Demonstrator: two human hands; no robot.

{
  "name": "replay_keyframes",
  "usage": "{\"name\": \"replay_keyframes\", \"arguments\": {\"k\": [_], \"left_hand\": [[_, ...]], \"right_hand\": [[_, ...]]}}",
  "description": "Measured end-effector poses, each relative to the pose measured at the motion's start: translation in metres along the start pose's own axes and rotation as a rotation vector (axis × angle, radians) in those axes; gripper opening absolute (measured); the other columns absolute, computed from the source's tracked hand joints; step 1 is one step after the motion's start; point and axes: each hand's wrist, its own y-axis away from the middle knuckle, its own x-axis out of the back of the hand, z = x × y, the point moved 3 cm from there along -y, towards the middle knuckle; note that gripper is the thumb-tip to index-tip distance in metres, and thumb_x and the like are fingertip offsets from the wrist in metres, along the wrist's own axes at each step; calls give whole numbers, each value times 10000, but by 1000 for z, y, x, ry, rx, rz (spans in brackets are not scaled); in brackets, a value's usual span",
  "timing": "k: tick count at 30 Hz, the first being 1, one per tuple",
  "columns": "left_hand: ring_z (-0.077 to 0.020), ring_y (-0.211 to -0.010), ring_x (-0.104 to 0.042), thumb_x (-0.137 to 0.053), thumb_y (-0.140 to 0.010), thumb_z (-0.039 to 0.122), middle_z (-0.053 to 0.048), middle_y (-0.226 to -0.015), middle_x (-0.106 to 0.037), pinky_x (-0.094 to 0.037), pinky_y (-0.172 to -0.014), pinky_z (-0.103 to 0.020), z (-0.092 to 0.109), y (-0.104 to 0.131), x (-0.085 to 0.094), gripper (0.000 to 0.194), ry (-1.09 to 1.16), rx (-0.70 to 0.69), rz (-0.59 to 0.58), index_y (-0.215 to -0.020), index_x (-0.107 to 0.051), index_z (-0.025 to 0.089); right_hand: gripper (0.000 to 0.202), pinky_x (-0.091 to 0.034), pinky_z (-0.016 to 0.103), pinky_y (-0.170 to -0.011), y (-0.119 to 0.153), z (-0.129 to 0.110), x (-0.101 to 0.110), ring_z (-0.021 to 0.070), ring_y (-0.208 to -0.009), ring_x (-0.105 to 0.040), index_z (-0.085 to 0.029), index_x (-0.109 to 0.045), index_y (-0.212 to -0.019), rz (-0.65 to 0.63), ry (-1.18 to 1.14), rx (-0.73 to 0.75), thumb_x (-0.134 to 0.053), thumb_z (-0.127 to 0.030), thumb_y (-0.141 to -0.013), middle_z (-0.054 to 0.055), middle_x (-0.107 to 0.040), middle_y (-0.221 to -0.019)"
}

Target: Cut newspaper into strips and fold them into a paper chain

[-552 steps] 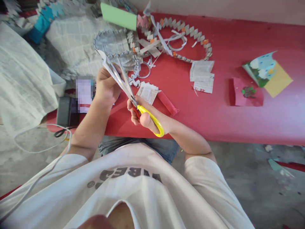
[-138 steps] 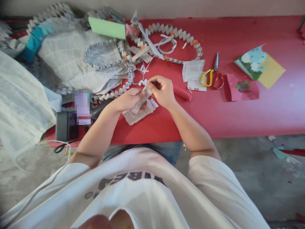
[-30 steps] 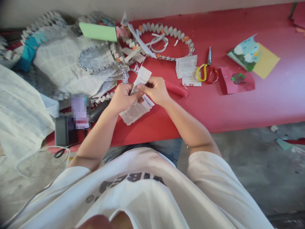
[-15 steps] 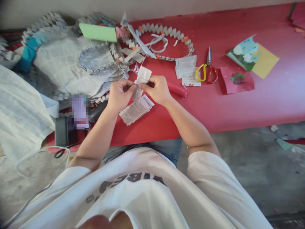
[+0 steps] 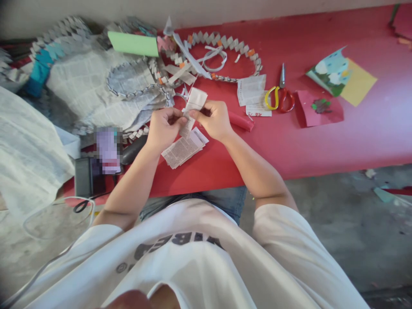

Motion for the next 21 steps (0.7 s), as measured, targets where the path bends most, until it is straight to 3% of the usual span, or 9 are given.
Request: {"name": "replay_keyframes", "arguments": {"k": [4,7,11,15,18,21], "left_hand": [[-123,-652,-597,-773,-878,215,4,-726,-711,-445,-621,-288,-4,-1,0,60,5,19,-28,-829,-742,201],[-133,-675,-626,-794,-862,219,-1,-758,-736,-472,-640,-290,-7,-2,1,56,28,32,-69,-842,-742,206],[-150,-726,-669,-799,-838,190,-18,-806,-768,-524,-697,-307,-11,-3,0,47,28,34,-146,-841,-754,201],[-155,-727,-666,-805,-833,205,-26,-794,-759,-540,-697,-316,-1,-4,7,44,-16,41,-96,-830,-762,198],[-172,-747,-694,-813,-913,391,-30,-793,-726,-586,-693,-330,25,10,20,195,95,5,-144,-879,-744,212],[-207,-758,-739,-686,-972,743,-44,-797,-662,-599,-605,-345,50,43,33,493,195,-18,-223,-936,-722,253]], "right_hand": [[522,-319,310,-502,-1,0,2,105,-519,-496,-222,-729,-719,19,0,5,-869,-714,-825,-37,-572,-561],[521,-348,311,-505,-1,-2,4,112,-533,-519,-229,-712,-697,32,10,9,-865,-707,-833,-28,-602,-580],[518,-380,308,-499,-5,-3,13,111,-517,-516,-237,-676,-671,126,30,31,-886,-687,-820,-32,-590,-567],[519,-385,308,-489,-17,4,32,111,-491,-514,-245,-670,-709,277,-39,39,-860,-712,-834,-41,-587,-572],[568,-353,323,-472,-27,15,47,114,-484,-479,-267,-615,-698,388,-80,22,-845,-774,-810,-43,-556,-563],[591,-312,340,-459,-34,25,52,107,-478,-451,-281,-574,-692,383,-130,0,-884,-780,-760,-44,-538,-554]]}}
